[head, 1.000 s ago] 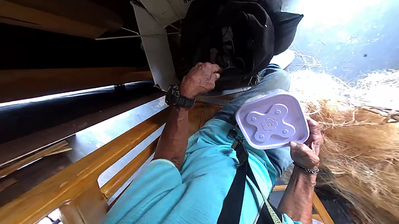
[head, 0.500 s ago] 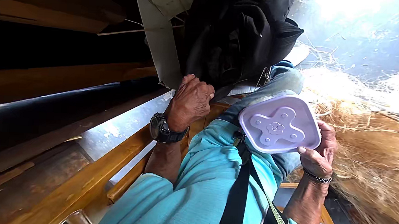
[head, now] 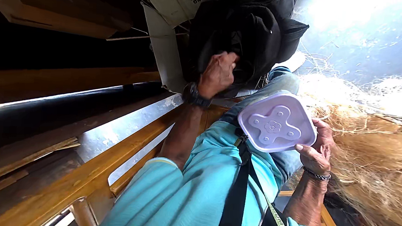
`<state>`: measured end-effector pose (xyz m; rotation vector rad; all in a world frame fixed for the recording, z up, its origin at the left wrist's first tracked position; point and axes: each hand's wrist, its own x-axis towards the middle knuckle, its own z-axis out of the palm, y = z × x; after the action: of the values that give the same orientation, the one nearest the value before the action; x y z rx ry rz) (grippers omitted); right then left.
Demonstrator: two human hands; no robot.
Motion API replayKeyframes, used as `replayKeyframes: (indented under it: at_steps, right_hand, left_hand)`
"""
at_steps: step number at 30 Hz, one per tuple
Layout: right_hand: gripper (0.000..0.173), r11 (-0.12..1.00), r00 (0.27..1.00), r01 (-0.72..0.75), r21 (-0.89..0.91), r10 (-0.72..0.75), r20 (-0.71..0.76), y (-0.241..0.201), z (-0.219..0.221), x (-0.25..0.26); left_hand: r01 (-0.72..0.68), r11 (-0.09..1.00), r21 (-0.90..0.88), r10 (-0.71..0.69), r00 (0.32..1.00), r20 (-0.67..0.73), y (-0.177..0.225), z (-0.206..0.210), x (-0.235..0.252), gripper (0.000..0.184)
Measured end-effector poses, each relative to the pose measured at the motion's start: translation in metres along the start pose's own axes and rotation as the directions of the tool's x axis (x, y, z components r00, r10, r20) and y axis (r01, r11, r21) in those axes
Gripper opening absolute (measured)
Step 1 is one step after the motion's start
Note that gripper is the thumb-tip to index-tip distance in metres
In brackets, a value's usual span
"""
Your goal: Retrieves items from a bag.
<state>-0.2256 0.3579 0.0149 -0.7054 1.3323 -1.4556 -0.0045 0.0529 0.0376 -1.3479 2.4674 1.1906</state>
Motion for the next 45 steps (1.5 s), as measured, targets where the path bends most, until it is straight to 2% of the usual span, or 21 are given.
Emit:
replayKeyframes:
  at_steps: [2, 4, 6, 9, 11, 14, 17, 19, 20, 22, 23, 28, 31, 33, 34, 37, 38, 43, 45]
  right_hand:
    - [0.077, 1.0, 1.0, 0.007, 0.007, -0.007, 0.005, 0.0, 0.001, -0.001]
    - [0.077, 1.0, 1.0, 0.012, 0.018, -0.012, -0.002, -0.001, 0.003, -0.003]
    - [0.076, 1.0, 1.0, 0.022, 0.007, -0.022, -0.008, -0.002, 0.005, -0.005]
    - [0.076, 1.0, 0.999, 0.028, 0.009, -0.027, -0.021, 0.0, 0.006, -0.007]
    - [0.075, 0.999, 0.999, 0.033, 0.009, -0.033, -0.033, 0.0, 0.006, -0.007]
    - [0.075, 0.999, 0.999, 0.032, 0.004, -0.032, -0.036, -0.001, 0.008, -0.006]
    - [0.075, 0.999, 0.999, 0.032, 0.006, -0.032, -0.018, -0.003, 0.009, -0.005]
    - [0.075, 1.0, 0.999, 0.026, 0.004, -0.026, -0.019, -0.004, 0.008, -0.007]
    - [0.075, 1.0, 0.999, 0.025, 0.007, -0.025, -0.021, -0.003, 0.008, -0.007]
    - [0.075, 1.0, 0.999, 0.027, 0.014, -0.027, -0.027, -0.003, 0.008, -0.008]
    - [0.075, 0.999, 0.999, 0.027, 0.018, -0.027, -0.028, -0.003, 0.008, -0.008]
    - [0.075, 0.999, 0.999, 0.029, 0.018, -0.028, -0.036, -0.004, 0.009, -0.007]
    - [0.075, 1.0, 0.999, 0.015, 0.016, -0.014, -0.04, -0.003, 0.009, -0.007]
    - [0.075, 1.0, 0.999, 0.012, 0.012, -0.011, -0.041, -0.004, 0.009, -0.007]
    - [0.075, 1.0, 0.999, 0.012, 0.006, -0.012, -0.04, -0.004, 0.009, -0.006]
    - [0.075, 1.0, 0.999, 0.015, -0.012, -0.015, -0.038, -0.006, 0.01, -0.005]
    - [0.075, 1.0, 0.999, 0.018, -0.013, -0.019, -0.035, -0.006, 0.01, -0.004]
    - [0.075, 0.999, 0.999, 0.022, -0.026, -0.022, -0.026, -0.007, 0.011, -0.002]
    - [0.075, 1.0, 0.999, 0.024, -0.018, -0.024, -0.025, -0.008, 0.011, -0.001]
  left_hand:
    - [0.158, 0.977, -0.142, -0.165, 0.985, -0.045, -0.014, 0.018, 0.032, 0.039]
    - [0.366, 0.901, -0.234, -0.379, 0.925, -0.014, -0.032, 0.033, 0.059, 0.046]
    - [0.502, 0.812, -0.298, -0.515, 0.856, 0.039, -0.049, 0.045, 0.071, 0.05]
    - [0.6, 0.762, -0.244, -0.588, 0.799, 0.129, -0.058, 0.051, 0.077, 0.045]
    - [0.628, 0.754, -0.19, -0.605, 0.778, 0.172, -0.051, 0.046, 0.08, 0.044]
    - [0.606, 0.777, -0.169, -0.593, 0.796, 0.122, -0.036, 0.048, 0.084, 0.048]
    - [0.57, 0.79, -0.225, -0.595, 0.802, -0.06, -0.04, 0.065, 0.092, 0.076]
    - [0.53, 0.81, -0.25, -0.57, 0.813, -0.124, -0.047, 0.071, 0.098, 0.074]
    - [0.519, 0.826, -0.22, -0.548, 0.831, -0.097, -0.05, 0.069, 0.098, 0.066]
    - [0.462, 0.885, -0.052, -0.461, 0.887, 0.034, -0.054, 0.059, 0.098, 0.047]
    - [0.444, 0.896, 0.016, -0.444, 0.892, 0.08, -0.055, 0.055, 0.096, 0.043]
    - [0.497, 0.866, 0.061, -0.5, 0.861, 0.09, -0.056, 0.04, 0.095, 0.042]
    - [0.493, 0.87, 0.027, -0.494, 0.869, 0.031, -0.082, 0.039, 0.101, 0.045]
    - [0.488, 0.871, 0.058, -0.491, 0.869, 0.062, -0.086, 0.034, 0.101, 0.044]
    - [0.478, 0.874, 0.087, -0.484, 0.872, 0.079, -0.087, 0.031, 0.101, 0.042]
    - [0.352, 0.878, 0.324, -0.429, 0.88, 0.205, -0.085, 0.025, 0.108, 0.039]
    - [0.348, 0.875, 0.337, -0.43, 0.878, 0.211, -0.084, 0.025, 0.109, 0.039]
    - [0.313, 0.898, 0.309, -0.386, 0.897, 0.214, -0.09, 0.026, 0.111, 0.039]
    - [0.349, 0.896, 0.276, -0.409, 0.89, 0.2, -0.094, 0.026, 0.113, 0.039]
